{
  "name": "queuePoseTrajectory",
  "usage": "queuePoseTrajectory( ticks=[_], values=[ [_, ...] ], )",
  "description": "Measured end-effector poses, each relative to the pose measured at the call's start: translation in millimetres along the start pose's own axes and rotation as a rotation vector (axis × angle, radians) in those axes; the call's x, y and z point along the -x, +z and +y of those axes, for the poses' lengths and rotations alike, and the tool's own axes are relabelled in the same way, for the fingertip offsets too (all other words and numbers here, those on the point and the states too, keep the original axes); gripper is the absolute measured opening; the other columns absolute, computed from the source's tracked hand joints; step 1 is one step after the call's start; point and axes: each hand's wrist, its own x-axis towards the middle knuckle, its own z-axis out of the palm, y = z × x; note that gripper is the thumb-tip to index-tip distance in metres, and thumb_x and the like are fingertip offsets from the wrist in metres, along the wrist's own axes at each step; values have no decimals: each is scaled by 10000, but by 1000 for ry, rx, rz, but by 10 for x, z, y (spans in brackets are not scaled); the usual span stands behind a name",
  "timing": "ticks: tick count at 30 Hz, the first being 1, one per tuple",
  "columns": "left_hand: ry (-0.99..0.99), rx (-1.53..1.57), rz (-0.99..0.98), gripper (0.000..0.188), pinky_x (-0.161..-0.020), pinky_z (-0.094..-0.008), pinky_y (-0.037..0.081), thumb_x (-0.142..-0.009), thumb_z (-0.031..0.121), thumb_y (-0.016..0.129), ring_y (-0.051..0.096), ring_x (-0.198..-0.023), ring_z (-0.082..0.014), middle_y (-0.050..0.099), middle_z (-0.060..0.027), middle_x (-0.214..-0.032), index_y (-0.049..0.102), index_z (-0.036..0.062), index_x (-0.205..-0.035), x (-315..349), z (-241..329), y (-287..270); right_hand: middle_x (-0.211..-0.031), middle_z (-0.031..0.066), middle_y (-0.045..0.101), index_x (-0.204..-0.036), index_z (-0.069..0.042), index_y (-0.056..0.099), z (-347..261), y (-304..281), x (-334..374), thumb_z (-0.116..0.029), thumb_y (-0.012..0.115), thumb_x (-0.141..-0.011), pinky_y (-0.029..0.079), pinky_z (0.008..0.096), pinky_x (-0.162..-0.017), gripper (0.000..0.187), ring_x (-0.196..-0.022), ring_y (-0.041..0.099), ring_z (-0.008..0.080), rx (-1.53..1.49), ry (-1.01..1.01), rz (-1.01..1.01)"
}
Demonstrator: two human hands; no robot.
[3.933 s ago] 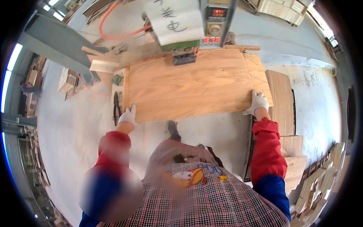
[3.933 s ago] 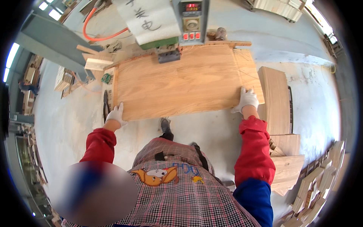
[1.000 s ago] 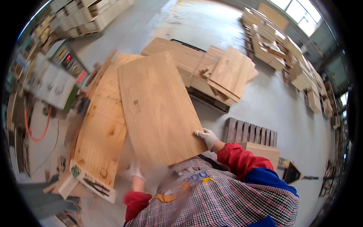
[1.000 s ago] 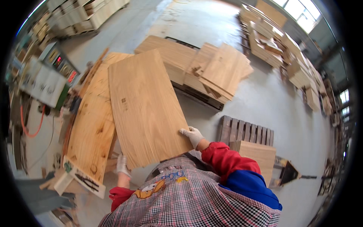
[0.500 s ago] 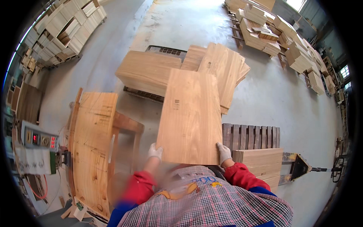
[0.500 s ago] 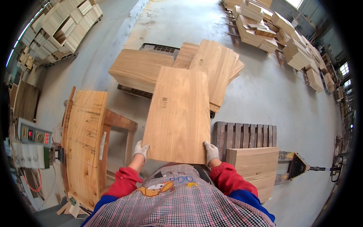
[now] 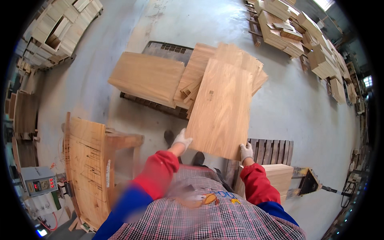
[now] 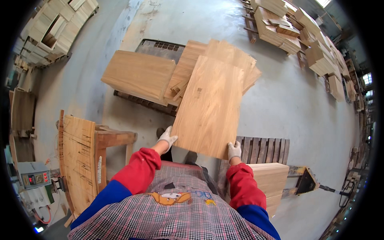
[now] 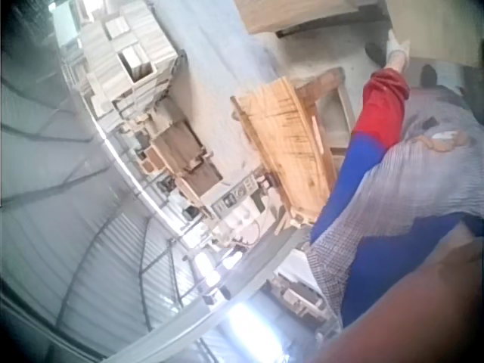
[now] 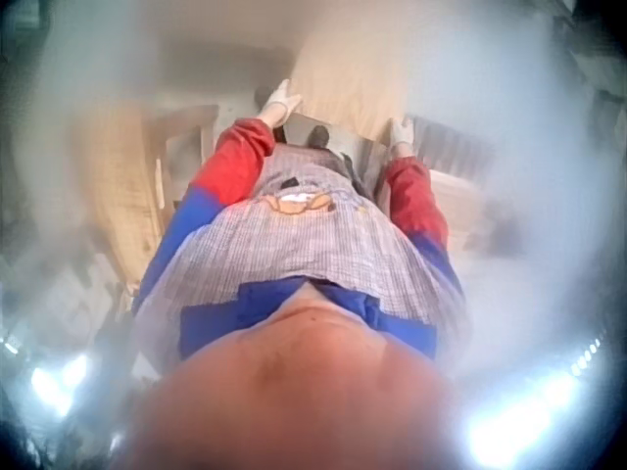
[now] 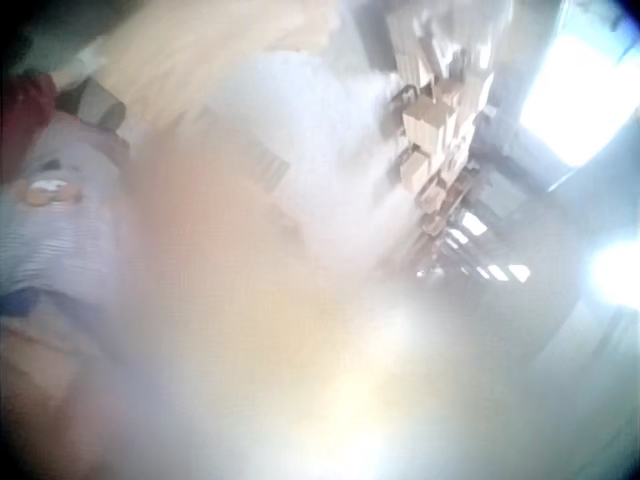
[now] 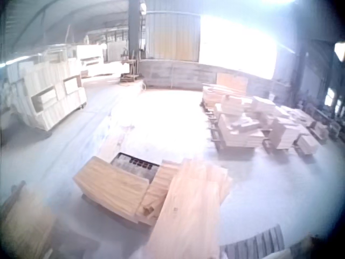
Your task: The person picks up wooden boards, feeds them individually into a woodworking machine for processing, and luego stacks the processed boards onto a pallet.
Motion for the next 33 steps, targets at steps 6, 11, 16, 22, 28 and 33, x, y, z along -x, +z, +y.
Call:
queuePoseTrajectory(
  ticks=[6,11,16,22,28,33],
  values=[
    [224,-205,6,668,-1078,-300,300,-856,179,606,389,-1312,-251,388,-141,-1433,284,17,-1419,-743,432,-171,-1202,257,552,-1315,7,445,-483,142,-516,-318,660,-753,427,409,-940,684,-1093,540,368,693,-67,189],
    [86,89,-2,691,-1065,-338,332,-822,253,636,402,-1304,-290,436,-190,-1389,334,33,-1404,-1267,-46,-548,-1192,190,568,-1244,-42,517,-1065,1022,-620,-248,647,-775,411,416,-960,529,-1129,519,346,879,-549,-6],
    [-273,407,-64,663,-1043,-356,351,-873,186,624,414,-1283,-287,435,-213,-1372,291,-4,-1413,-1516,-809,-1161,-1236,178,537,-1191,-68,550,-2167,2888,-896,-200,645,-776,401,416,-985,446,-1167,484,355,888,-801,-384],
    [-434,466,34,622,-1012,-356,383,-895,167,597,443,-1252,-269,449,-187,-1361,295,18,-1417,-2216,-1264,-1737,-1422,185,373,-1342,-105,437,-2725,4784,-2295,-386,630,-806,345,438,-1051,635,-1291,377,360,1283,-662,-556],
    [-638,789,88,661,-975,-403,419,-898,209,595,499,-1166,-295,482,-157,-1312,241,56,-1435,-2920,-1118,-2159,-1438,235,335,-1403,-18,315,-2890,5523,-2921,-479,649,-754,290,397,-1095,864,-1341,302,378,1241,-566,-488],
    [-631,1068,71,618,-1014,-479,374,-897,256,597,467,-1200,-341,442,-165,-1347,260,82,-1384,-3144,-1392,-2143,-1425,212,355,-1412,-32,298,-2683,5444,-2845,-470,648,-758,328,410,-1065,862,-1319,335,357,1269,-577,-452]
  ],
)
